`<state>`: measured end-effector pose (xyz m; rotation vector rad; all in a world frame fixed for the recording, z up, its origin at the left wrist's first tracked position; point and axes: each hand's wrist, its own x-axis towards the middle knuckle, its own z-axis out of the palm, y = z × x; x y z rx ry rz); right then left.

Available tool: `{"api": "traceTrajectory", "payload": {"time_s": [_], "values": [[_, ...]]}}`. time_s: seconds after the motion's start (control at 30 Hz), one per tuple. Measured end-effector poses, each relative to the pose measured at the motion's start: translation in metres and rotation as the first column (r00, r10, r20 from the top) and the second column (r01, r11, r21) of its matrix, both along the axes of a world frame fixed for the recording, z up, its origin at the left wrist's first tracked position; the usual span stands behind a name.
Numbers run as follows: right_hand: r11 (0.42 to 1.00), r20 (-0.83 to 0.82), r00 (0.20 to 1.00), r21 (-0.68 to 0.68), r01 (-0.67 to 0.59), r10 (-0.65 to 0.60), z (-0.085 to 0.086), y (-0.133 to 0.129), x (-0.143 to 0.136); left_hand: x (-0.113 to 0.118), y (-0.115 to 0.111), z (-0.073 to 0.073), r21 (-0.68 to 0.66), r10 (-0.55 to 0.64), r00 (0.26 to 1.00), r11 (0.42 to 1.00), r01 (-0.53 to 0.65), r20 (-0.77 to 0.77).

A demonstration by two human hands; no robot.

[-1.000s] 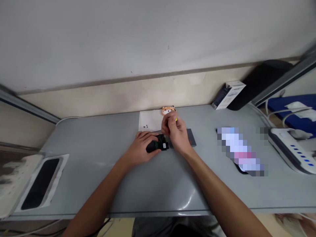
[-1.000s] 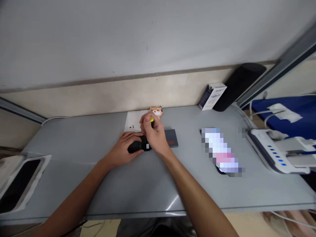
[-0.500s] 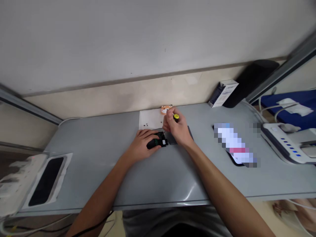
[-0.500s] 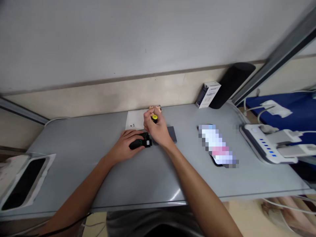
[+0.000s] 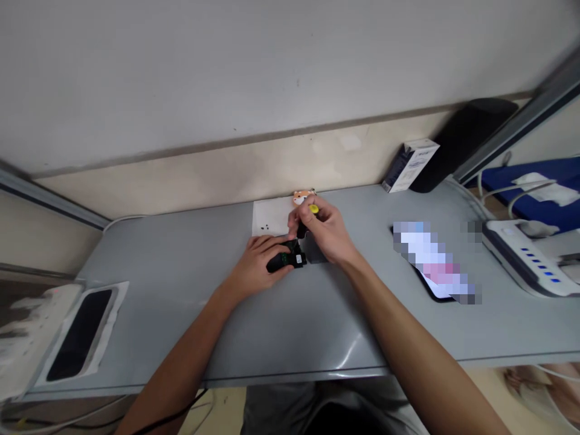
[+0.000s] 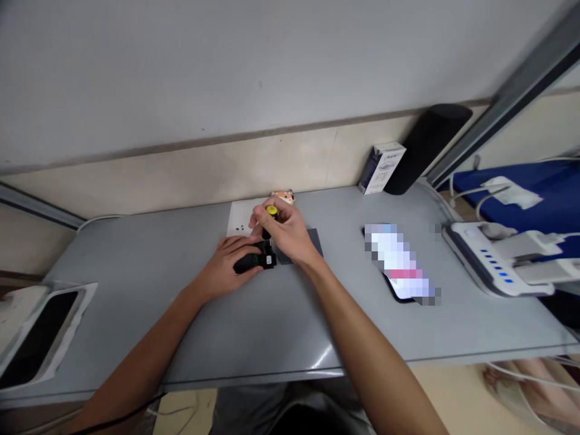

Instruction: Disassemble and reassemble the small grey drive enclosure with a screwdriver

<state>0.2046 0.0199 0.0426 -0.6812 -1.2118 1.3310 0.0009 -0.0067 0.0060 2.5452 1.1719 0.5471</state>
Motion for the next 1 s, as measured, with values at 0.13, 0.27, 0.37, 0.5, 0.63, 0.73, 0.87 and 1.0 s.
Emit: {"api": "traceTrajectory", "payload": {"time_s": [0.13, 0.27, 0.37, 0.5, 0.63, 0.73, 0.87, 1.0], "values": [[0.99, 0.011, 0.99, 0.011, 0.143, -0.143, 0.0, -0.001, -0.008, -0.001, 0.0, -0.002, 0.006, -0.011, 1.0, 1.0, 0.011, 0.015], [0.998, -0.116, 0.991, -0.027, 0.061, -0.064, 0.001, 0.0, -0.013, -0.001, -0.001, -0.002, 0.02, -0.01, 1.0, 1.0, 0.01, 0.022], [0.996, -0.167, 0.984, -0.066, -0.067, 0.055, 0.002, 0.001, -0.008, 0.0, -0.001, -0.002, 0.021, -0.006, 1.0, 1.0, 0.006, 0.025], [0.989, -0.075, 0.989, -0.064, -0.135, 0.13, 0.001, 0.001, 0.005, 0.001, 0.0, -0.002, 0.031, -0.018, 1.0, 0.999, 0.017, 0.025], [0.997, -0.016, 0.997, -0.009, -0.074, 0.074, 0.0, 0.001, 0.006, 0.0, 0.002, -0.006, 0.065, -0.022, 0.999, 0.998, 0.02, 0.042], [0.999, -0.023, 0.999, 0.02, 0.025, -0.024, -0.002, 0.002, -0.001, 0.0, 0.003, -0.007, 0.066, -0.024, 0.998, 0.998, 0.02, 0.052], [1.0, -0.159, 0.987, -0.025, 0.005, -0.009, -0.001, 0.003, -0.007, 0.001, 0.001, -0.003, 0.037, -0.005, 1.0, 0.999, 0.005, 0.016], [0.982, -0.224, 0.965, -0.102, -0.161, 0.135, 0.004, 0.002, 0.001, 0.002, 0.0, 0.001, 0.028, 0.012, 1.0, 1.0, -0.012, -0.01]]}}
